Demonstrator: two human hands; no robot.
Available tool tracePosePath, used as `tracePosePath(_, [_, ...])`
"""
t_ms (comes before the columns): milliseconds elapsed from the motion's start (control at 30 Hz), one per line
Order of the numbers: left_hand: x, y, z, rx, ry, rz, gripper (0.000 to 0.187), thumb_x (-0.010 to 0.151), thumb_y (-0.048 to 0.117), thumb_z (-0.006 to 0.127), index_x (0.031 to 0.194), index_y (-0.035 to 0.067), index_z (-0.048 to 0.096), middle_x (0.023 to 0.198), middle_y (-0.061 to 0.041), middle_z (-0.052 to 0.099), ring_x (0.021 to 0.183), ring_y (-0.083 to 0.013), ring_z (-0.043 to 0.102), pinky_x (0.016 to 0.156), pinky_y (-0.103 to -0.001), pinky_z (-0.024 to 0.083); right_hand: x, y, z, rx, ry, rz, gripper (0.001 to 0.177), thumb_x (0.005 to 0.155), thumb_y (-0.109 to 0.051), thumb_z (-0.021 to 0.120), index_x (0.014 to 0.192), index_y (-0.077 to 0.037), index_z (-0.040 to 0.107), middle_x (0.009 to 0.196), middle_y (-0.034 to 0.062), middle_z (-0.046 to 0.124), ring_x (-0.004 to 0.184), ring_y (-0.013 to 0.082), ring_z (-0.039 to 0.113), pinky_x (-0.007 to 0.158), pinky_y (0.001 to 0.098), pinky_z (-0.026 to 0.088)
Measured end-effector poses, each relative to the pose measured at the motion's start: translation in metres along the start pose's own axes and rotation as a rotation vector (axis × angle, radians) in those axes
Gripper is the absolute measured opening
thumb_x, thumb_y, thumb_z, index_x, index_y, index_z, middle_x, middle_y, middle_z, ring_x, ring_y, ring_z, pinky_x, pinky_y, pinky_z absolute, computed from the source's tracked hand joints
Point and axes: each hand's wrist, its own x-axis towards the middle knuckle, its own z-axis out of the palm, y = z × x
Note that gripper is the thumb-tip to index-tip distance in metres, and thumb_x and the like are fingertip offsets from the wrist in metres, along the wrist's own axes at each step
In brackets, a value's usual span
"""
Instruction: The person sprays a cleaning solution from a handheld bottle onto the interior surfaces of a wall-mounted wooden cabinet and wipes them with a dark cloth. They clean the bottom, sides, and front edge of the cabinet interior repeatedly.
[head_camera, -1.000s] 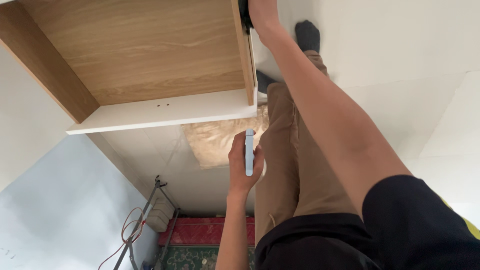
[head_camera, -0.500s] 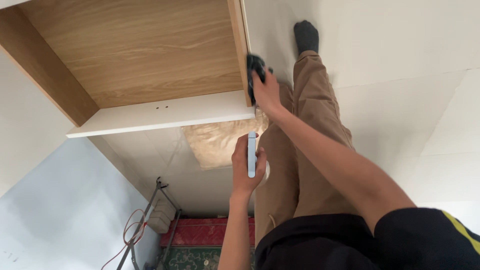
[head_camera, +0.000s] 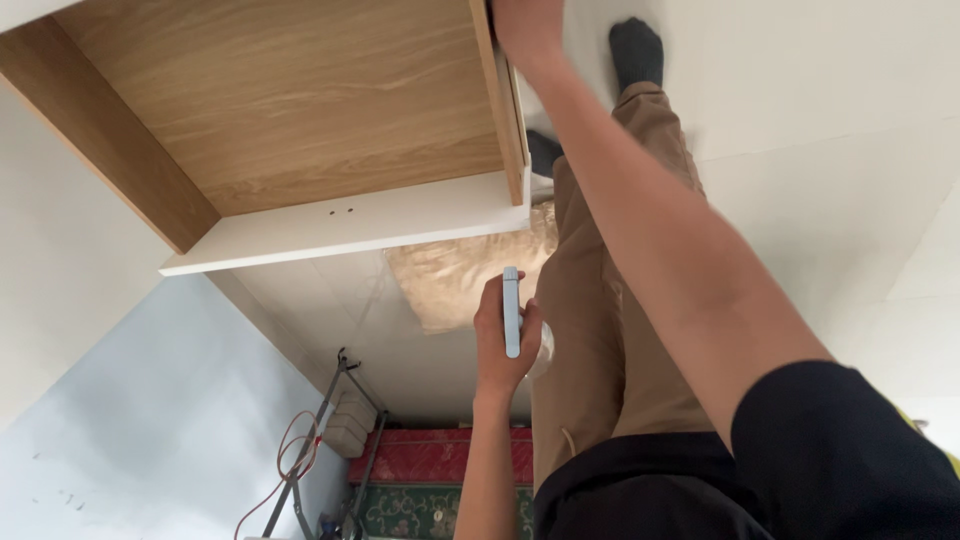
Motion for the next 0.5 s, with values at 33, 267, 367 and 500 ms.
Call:
tracePosePath(33, [-0.001,-0.001,0.001,0.004,0.008,0.022,0.034,0.087,0.001,0.066,0.121,0.002,0.060,0.088,-0.010,0.066,0.061,-0.0159,0.060,0.059,-0.031,0.051,-0.017,-0.009,-0.013,0.026,0.006,0.012,0.024,0.101,-0.022,0.060,0.101,0.000,0.069,0.081,0.0220,0.071,0.076,0.0383,0.070,0.067,0.0482,0.052])
tracePosePath(267, [-0.003,-0.005,0.008,-0.033,-0.001,-0.010,0.030,0.089,0.002,0.064,0.119,0.001,0.061,0.090,-0.011,0.066,0.061,-0.0171,0.060,0.059,-0.032,0.052,-0.163,-0.035,-0.079,0.127,-0.098,0.160,0.031,0.104,-0.023,0.059,0.121,0.003,0.062,0.095,0.0252,0.070,0.088,0.0437,0.068,0.074,0.0463,0.051])
tracePosePath(367, [-0.009,-0.007,0.007,0.017,-0.030,-0.040,0.032,0.088,0.004,0.065,0.120,0.002,0.061,0.084,-0.011,0.067,0.063,-0.0174,0.062,0.061,-0.032,0.052,-0.171,-0.049,-0.091,0.241,-0.150,0.280,0.030,0.102,-0.023,0.057,0.121,0.000,0.061,0.099,0.0200,0.075,0.094,0.0339,0.075,0.079,0.0413,0.055])
tracePosePath(500, [-0.005,-0.002,0.018,0.013,0.007,0.062,0.025,0.088,0.004,0.064,0.112,0.002,0.060,0.081,-0.013,0.062,0.066,-0.0196,0.061,0.062,-0.034,0.052,-0.116,-0.064,-0.068,0.124,-0.085,0.198,0.026,0.108,-0.022,0.059,0.118,0.002,0.063,0.097,0.0204,0.071,0.087,0.0310,0.064,0.078,0.0396,0.049])
